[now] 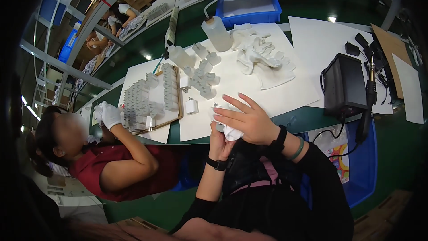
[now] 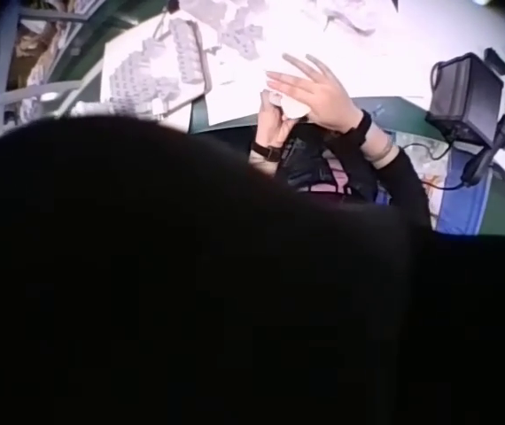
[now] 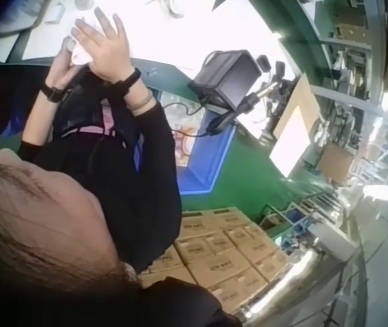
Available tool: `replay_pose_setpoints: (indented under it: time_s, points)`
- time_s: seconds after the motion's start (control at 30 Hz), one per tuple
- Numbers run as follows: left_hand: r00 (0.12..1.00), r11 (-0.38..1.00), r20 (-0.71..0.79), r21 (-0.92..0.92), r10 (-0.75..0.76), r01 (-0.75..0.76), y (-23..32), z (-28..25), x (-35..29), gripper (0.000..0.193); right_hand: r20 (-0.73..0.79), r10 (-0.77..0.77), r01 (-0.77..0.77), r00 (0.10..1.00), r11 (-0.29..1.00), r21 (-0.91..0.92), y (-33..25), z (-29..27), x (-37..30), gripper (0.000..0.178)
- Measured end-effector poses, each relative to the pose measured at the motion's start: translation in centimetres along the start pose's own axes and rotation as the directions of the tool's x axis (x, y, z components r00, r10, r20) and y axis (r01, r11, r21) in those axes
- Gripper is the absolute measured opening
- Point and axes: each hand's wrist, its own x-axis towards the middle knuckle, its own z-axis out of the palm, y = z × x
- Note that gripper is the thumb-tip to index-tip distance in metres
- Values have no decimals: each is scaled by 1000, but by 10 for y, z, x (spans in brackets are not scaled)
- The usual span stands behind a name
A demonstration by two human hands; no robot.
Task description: The person picks up a power adapter and wipes its sides and prongs with a cloth before setting it down and repeating the process with another adapter.
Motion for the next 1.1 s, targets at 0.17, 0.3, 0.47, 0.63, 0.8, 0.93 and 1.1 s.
replay_pose_setpoints:
  time_s: [0.17,0.3,0.47,0.63,0.8,0.93,1.1]
  points:
    - [994,988,108,-153,-13,30,11,-14,3,35,10,48,-49,999,999,7,-7,0,-10,36]
    - [985,973,164,-232,56,-17,17,-15,7,33,195,350,-401,916,794,457,3,12,-28,35]
    - [967,975,161,-132,198,-178,16,-18,5,30,-73,463,-326,883,719,613,-16,12,-16,35]
    - [980,970,-155,-190,124,-153,9,37,-8,31,-112,-103,72,988,963,-259,-23,12,0,34]
    - [969,963,-228,-229,92,-145,9,19,-1,31,-93,8,-22,996,988,-152,-27,12,-6,32]
    - [992,965,-85,-237,95,-112,6,-8,7,31,-81,54,-63,995,992,-113,-19,13,-28,36]
    - [924,949,327,-299,198,-98,20,-16,4,29,93,472,-470,877,800,372,5,14,-37,42]
